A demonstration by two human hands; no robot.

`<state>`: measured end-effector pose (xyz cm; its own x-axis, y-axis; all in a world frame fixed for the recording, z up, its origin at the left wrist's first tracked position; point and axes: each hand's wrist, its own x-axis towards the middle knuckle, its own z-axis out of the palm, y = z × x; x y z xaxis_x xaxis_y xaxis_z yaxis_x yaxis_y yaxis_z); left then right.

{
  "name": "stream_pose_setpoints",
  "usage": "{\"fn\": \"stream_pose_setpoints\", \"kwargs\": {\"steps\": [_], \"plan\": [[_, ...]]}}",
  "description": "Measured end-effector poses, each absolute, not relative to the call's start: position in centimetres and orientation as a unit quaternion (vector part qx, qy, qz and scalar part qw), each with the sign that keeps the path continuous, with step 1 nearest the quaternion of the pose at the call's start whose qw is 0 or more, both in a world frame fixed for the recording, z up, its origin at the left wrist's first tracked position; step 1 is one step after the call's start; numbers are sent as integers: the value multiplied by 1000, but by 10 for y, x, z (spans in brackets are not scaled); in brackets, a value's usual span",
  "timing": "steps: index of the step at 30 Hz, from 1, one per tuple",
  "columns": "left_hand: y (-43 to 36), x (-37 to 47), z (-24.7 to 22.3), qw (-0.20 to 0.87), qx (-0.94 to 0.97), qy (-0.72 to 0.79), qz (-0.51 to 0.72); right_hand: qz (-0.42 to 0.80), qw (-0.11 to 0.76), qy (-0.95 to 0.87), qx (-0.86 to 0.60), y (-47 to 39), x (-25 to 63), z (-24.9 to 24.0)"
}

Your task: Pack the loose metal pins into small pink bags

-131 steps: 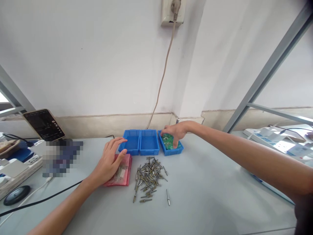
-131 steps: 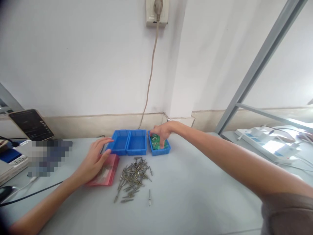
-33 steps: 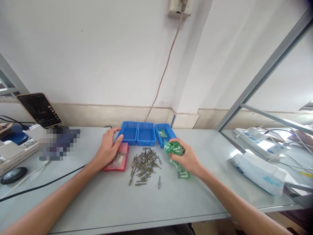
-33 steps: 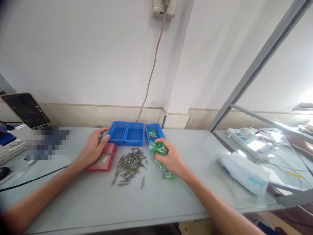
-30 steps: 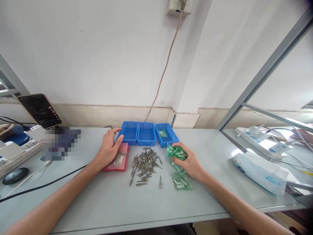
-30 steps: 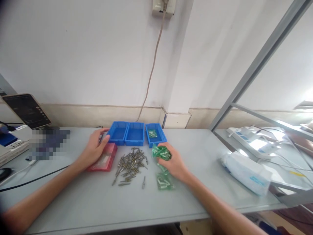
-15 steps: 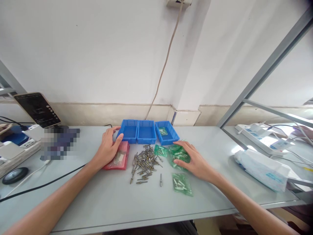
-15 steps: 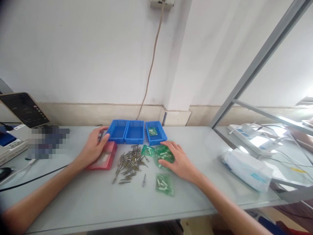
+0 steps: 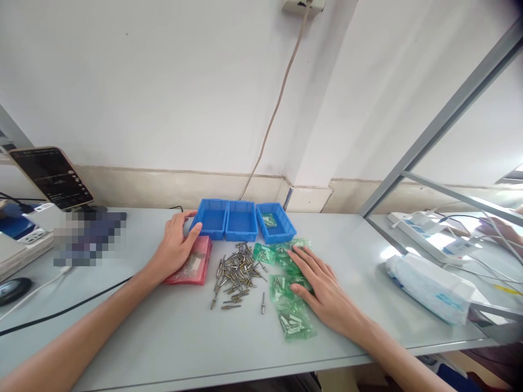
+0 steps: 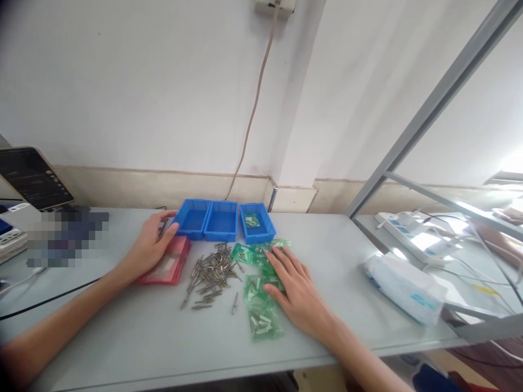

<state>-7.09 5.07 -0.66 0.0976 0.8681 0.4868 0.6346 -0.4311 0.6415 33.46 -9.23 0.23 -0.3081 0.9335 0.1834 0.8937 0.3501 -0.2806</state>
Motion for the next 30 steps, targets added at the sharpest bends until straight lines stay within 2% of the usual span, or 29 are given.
{"fn": "stream_pose_setpoints", "kwargs": {"steps": [6,9,12,16,21,25,30], "plan": [[49,-70,-4,140,730,518,425,8,181,-817,-548,-93,318,9],[48,-68,0,135,735,518,416,-35,246,-815,-523,-74,322,30],[46,-66,4,145,736,511,419,-37,252,-825,-505,-29,329,57],[45,-65,7,203,726,499,427,-31,88,-872,-480,47,325,81],[44,-66,7,242,711,497,434,-33,-21,-884,-466,106,302,77],[46,-68,4,256,703,495,441,-32,-64,-880,-470,119,291,70],[48,-68,0,255,709,485,444,-25,-70,-869,-490,123,293,68]]}}
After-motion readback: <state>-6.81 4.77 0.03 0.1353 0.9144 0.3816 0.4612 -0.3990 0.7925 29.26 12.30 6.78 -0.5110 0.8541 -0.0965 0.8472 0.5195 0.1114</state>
